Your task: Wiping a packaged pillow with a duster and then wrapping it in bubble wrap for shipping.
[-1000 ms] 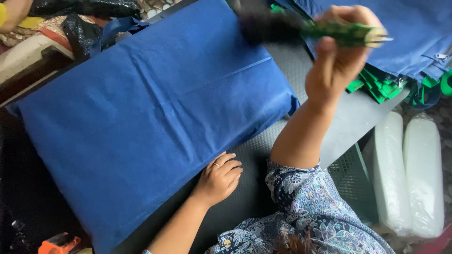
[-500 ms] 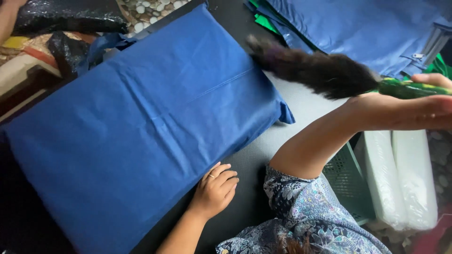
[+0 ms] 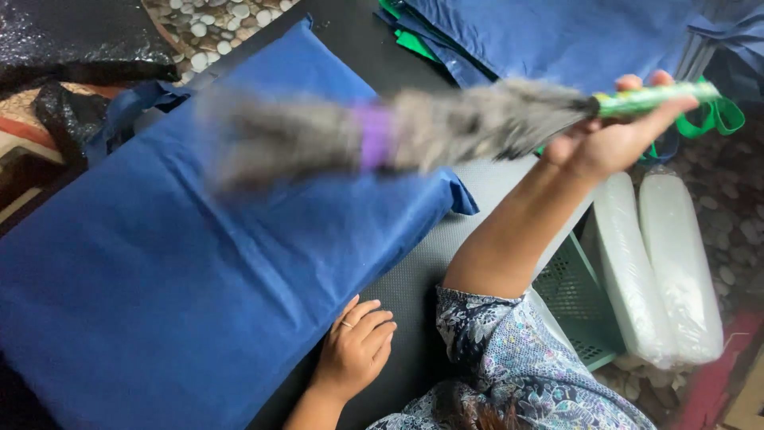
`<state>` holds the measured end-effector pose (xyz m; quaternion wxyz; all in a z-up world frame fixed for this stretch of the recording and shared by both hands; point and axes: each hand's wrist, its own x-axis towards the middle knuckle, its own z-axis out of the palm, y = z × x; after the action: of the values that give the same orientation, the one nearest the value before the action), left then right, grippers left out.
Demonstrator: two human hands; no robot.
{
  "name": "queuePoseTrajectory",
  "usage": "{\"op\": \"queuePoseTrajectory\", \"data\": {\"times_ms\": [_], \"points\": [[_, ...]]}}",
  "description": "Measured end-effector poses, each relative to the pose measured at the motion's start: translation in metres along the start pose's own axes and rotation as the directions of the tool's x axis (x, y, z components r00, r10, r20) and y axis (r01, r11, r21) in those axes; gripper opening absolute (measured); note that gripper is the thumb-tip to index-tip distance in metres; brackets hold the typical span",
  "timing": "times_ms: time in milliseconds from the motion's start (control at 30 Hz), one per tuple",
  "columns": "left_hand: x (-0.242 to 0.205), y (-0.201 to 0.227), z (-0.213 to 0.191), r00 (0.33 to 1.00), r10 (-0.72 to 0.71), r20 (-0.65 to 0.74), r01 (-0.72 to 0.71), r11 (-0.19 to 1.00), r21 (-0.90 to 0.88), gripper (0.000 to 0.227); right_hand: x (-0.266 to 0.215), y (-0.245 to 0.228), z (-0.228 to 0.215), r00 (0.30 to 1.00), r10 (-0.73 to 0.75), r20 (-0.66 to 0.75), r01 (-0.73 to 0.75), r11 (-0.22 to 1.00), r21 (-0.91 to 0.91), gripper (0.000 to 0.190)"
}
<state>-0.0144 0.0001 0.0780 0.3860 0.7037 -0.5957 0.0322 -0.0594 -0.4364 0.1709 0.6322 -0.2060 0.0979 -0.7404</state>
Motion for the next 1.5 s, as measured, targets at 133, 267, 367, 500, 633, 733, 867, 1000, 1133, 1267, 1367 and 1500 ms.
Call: {"op": "queuePoseTrajectory", "data": {"times_ms": [133,267,367,500,633,733,867,1000,1133,1267,1367,1500], "points": [[-0.005,0.008,0.005,0.999,0.049,0.011,-0.049,0.999,-0.008,0.010,-0.032,0.011,0.036,0.981,0.151,0.124,-0.122,0.969,-0.215,0.051],[0.003,0.023,0.000,0.991,0.125,0.036,-0.123,0.991,-0.053,0.009,-0.096,0.007,0.085,0.757,0.358,0.547,-0.342,0.930,-0.135,0.046],[0.004,0.027,0.001,0.988,0.156,0.011,-0.155,0.985,-0.076,0.008,-0.149,0.000,0.117,0.759,0.309,0.573,-0.277,0.950,-0.145,0.043],[-0.001,0.026,0.002,0.987,0.150,0.064,-0.144,0.986,-0.085,0.010,-0.196,-0.010,0.130,0.678,0.319,0.662,-0.214,0.948,-0.237,0.044],[-0.005,0.024,0.005,0.988,0.135,0.074,-0.127,0.987,-0.102,0.011,-0.214,-0.006,0.126,0.514,0.327,0.793,-0.296,0.935,-0.194,0.041],[-0.002,0.025,0.003,0.988,0.140,0.068,-0.132,0.986,-0.104,0.009,-0.221,-0.007,0.125,0.386,0.399,0.832,-0.350,0.897,-0.268,0.043],[0.000,0.026,0.004,0.991,0.128,0.045,-0.123,0.988,-0.094,0.010,-0.214,-0.007,0.124,0.279,0.339,0.898,-0.340,0.910,-0.238,0.043],[0.006,0.030,-0.003,0.987,0.142,0.074,-0.134,0.986,-0.097,0.009,-0.208,-0.004,0.118,0.259,0.266,0.928,-0.353,0.921,-0.166,0.045],[0.008,0.031,-0.004,0.986,0.157,0.061,-0.152,0.985,-0.083,0.010,-0.203,-0.002,0.117,0.160,0.228,0.960,-0.348,0.924,-0.161,0.041],[-0.002,0.025,0.007,0.985,0.165,0.056,-0.162,0.985,-0.061,0.010,-0.203,-0.005,0.117,0.034,0.242,0.970,-0.437,0.876,-0.203,0.038],[-0.004,0.025,0.010,0.982,0.178,0.058,-0.176,0.984,-0.032,0.009,-0.193,-0.009,0.119,0.117,0.252,0.961,-0.263,0.940,-0.215,0.039],[-0.007,0.022,0.013,0.974,0.217,0.068,-0.217,0.976,-0.011,0.011,-0.152,-0.023,0.122,0.437,0.249,0.864,0.222,0.901,-0.372,0.065]]}}
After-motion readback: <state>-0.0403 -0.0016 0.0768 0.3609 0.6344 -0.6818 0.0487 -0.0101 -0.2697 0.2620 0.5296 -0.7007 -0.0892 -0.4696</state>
